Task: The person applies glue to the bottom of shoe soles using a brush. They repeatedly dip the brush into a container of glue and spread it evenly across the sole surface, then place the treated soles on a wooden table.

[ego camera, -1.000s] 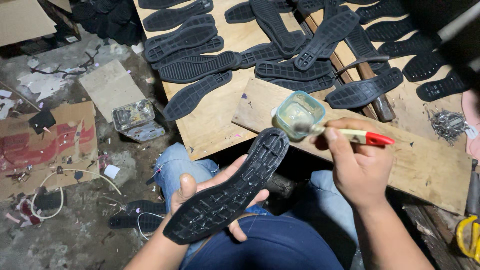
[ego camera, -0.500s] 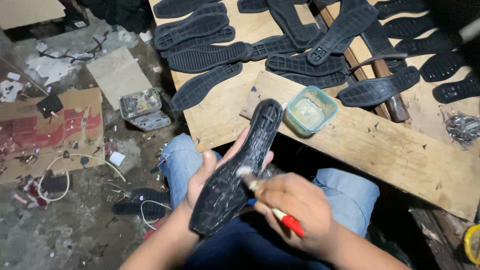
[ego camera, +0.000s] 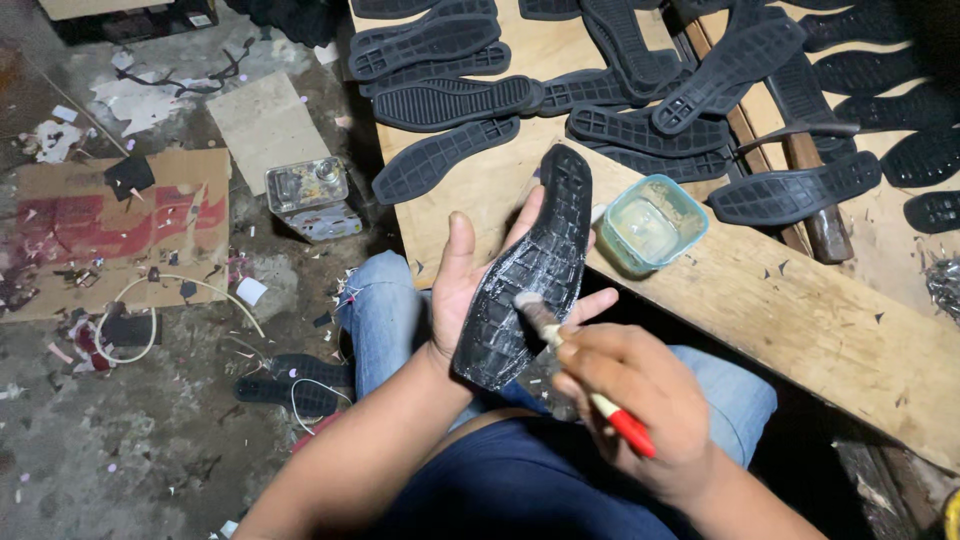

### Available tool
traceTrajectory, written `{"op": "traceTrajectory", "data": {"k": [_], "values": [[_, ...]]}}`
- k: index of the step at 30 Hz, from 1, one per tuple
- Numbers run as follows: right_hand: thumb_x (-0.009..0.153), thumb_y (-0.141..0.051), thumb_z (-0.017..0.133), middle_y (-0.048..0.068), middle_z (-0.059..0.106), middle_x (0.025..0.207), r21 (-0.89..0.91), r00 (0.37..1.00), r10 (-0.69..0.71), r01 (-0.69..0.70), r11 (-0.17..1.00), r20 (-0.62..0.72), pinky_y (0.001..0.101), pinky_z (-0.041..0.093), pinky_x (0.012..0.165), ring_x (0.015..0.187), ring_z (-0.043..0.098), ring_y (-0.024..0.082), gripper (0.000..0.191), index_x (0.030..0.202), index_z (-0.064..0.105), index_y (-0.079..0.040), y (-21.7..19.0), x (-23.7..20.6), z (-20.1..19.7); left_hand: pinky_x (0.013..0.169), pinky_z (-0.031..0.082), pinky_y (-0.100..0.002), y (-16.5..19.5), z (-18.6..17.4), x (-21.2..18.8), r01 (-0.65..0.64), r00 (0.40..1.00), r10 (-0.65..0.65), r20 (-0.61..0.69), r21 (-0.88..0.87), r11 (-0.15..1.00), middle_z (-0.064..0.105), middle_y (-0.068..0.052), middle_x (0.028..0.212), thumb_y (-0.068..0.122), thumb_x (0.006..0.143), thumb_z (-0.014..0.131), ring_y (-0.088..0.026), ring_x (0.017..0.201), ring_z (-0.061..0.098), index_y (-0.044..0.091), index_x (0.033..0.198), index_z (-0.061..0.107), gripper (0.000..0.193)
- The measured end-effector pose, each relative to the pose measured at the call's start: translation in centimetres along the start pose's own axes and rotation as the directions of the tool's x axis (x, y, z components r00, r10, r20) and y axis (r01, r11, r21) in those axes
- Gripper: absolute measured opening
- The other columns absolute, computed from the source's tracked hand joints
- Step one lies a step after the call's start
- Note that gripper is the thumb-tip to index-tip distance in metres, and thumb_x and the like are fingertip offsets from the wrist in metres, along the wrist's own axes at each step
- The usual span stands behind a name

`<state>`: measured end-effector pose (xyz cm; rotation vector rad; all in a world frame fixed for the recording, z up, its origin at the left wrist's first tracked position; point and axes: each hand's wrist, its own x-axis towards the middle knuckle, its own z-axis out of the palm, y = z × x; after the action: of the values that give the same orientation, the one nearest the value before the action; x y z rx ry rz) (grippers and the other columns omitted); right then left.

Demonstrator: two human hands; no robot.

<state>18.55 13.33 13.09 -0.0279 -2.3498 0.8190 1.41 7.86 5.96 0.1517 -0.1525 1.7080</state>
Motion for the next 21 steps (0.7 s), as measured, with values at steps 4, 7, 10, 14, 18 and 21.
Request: {"op": "traceTrajectory", "data": {"k": [4,7,10,14,18,21], "values": [[0.088,-0.004,0.08,0.015,0.071,0.109,0.113,0.998,-0.012,0.004,0.994,0.062,0.0335,0.06,0.08,0.096,0.074,0.027,0.026,0.11,0.066,-0.001,0.0,0.3,-0.4,0.125,0.017,-0.071,0.1,0.0,0.2,0.024,1.0,-0.025,-0.017,-0.06,0.998,0.034,-0.004,0.168,0.07,0.105,0.039,-0.024,0.152,0.035,0.026,0.17,0.023,0.081],[0.088,-0.004,0.079,0.016,0.071,0.111,-0.017,0.994,0.109,-0.11,0.994,-0.032,0.0351,0.059,0.083,0.097,0.074,0.028,0.026,0.111,0.066,-0.001,0.3,1.2,-0.8,0.127,0.016,-0.065,-0.1,-0.3,0.3,0.028,0.999,-0.028,-0.023,0.016,0.999,0.04,-0.006,0.163,0.071,0.105,0.04,-0.023,0.149,0.04,0.024,0.169,0.026,0.081],[0.088,-0.005,0.079,0.016,0.071,0.113,0.014,0.999,0.044,-0.045,0.999,0.011,0.0351,0.06,0.084,0.098,0.073,0.029,0.027,0.112,0.066,-0.001,0.1,1.8,-0.5,0.127,0.016,-0.059,-0.3,-0.9,1.0,0.002,0.999,0.002,-0.039,0.088,0.996,0.045,-0.006,0.159,0.072,0.103,0.042,-0.022,0.146,0.044,0.023,0.166,0.028,0.081],[0.09,-0.009,0.082,0.014,0.071,0.115,0.303,0.976,-0.062,-0.005,0.953,0.21,0.0344,0.063,0.087,0.102,0.076,0.027,0.027,0.112,0.066,-0.003,-1.2,0.6,-0.2,0.127,0.02,-0.071,0.3,-1.6,1.7,-0.022,0.997,0.033,0.07,-0.146,0.989,0.049,-0.004,0.159,0.07,0.109,0.044,-0.023,0.144,0.049,0.025,0.17,0.027,0.077],[0.089,-0.004,0.079,0.015,0.071,0.115,0.272,0.988,0.007,-0.049,0.961,0.155,0.0332,0.062,0.083,0.099,0.076,0.026,0.024,0.11,0.067,-0.002,-0.9,-0.4,-0.6,0.127,0.019,-0.069,0.7,-1.8,1.9,-0.045,0.998,0.051,0.046,-0.128,0.991,0.051,-0.005,0.158,0.07,0.108,0.043,-0.022,0.143,0.049,0.025,0.17,0.026,0.079],[0.088,-0.003,0.078,0.017,0.071,0.115,0.181,0.992,0.049,-0.069,0.981,0.113,0.0329,0.06,0.083,0.097,0.074,0.026,0.024,0.109,0.066,-0.001,-0.4,-0.5,-0.7,0.129,0.019,-0.068,0.7,-1.4,2.4,-0.028,0.996,0.032,0.078,-0.051,0.998,0.05,-0.004,0.156,0.073,0.107,0.044,-0.021,0.145,0.05,0.027,0.169,0.025,0.079]]}}
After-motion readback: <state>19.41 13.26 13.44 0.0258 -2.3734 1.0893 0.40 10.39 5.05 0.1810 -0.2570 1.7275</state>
